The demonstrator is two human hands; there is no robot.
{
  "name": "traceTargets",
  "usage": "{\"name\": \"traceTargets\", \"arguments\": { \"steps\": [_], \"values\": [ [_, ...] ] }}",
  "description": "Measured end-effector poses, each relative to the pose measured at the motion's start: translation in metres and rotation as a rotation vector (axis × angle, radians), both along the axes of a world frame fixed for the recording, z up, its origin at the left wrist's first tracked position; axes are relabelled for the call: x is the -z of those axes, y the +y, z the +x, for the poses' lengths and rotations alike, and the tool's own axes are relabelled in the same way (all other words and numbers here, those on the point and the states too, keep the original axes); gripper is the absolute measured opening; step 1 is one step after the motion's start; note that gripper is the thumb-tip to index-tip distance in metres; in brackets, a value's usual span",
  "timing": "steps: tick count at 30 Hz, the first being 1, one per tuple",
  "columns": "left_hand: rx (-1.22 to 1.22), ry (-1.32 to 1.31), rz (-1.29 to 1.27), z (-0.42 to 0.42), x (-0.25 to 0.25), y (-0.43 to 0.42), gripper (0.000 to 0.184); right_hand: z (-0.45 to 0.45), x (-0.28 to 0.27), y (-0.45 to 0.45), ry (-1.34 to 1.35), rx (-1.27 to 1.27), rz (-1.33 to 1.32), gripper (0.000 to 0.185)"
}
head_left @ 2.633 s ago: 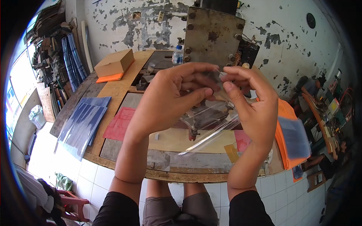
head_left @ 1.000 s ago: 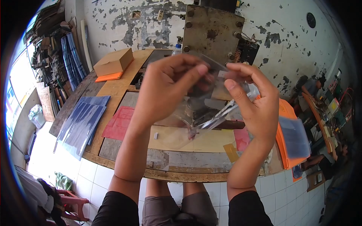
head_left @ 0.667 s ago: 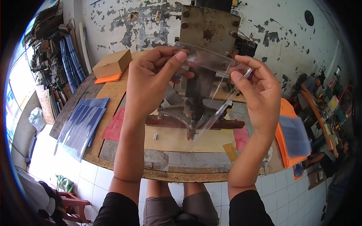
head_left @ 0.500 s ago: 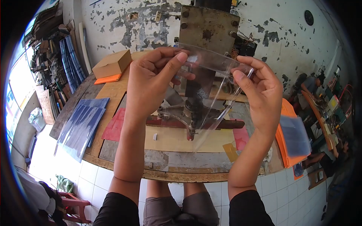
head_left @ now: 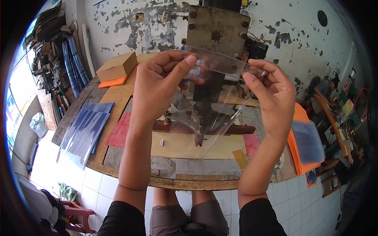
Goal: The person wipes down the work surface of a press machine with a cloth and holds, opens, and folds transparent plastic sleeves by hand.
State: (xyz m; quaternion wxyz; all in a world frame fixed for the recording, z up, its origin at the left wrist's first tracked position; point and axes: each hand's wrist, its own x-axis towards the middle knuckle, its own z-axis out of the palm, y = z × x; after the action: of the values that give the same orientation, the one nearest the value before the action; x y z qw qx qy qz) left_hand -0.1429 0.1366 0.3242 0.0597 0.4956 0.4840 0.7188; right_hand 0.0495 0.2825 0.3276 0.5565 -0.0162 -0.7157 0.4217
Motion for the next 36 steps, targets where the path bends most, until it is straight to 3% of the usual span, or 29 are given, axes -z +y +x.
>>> {"name": "traceTargets", "arguments": {
  "steps": [14,36],
  "values": [
    [0.118,0.059,-0.145,-0.012,0.000,0.000,0.027,0.014,-0.002,0.016,-0.080,-0.042,-0.048,0.030],
    [0.122,0.098,-0.140,-0.013,0.003,0.002,0.029,0.017,-0.001,0.023,-0.117,-0.019,0.003,0.031]
  ]
}}
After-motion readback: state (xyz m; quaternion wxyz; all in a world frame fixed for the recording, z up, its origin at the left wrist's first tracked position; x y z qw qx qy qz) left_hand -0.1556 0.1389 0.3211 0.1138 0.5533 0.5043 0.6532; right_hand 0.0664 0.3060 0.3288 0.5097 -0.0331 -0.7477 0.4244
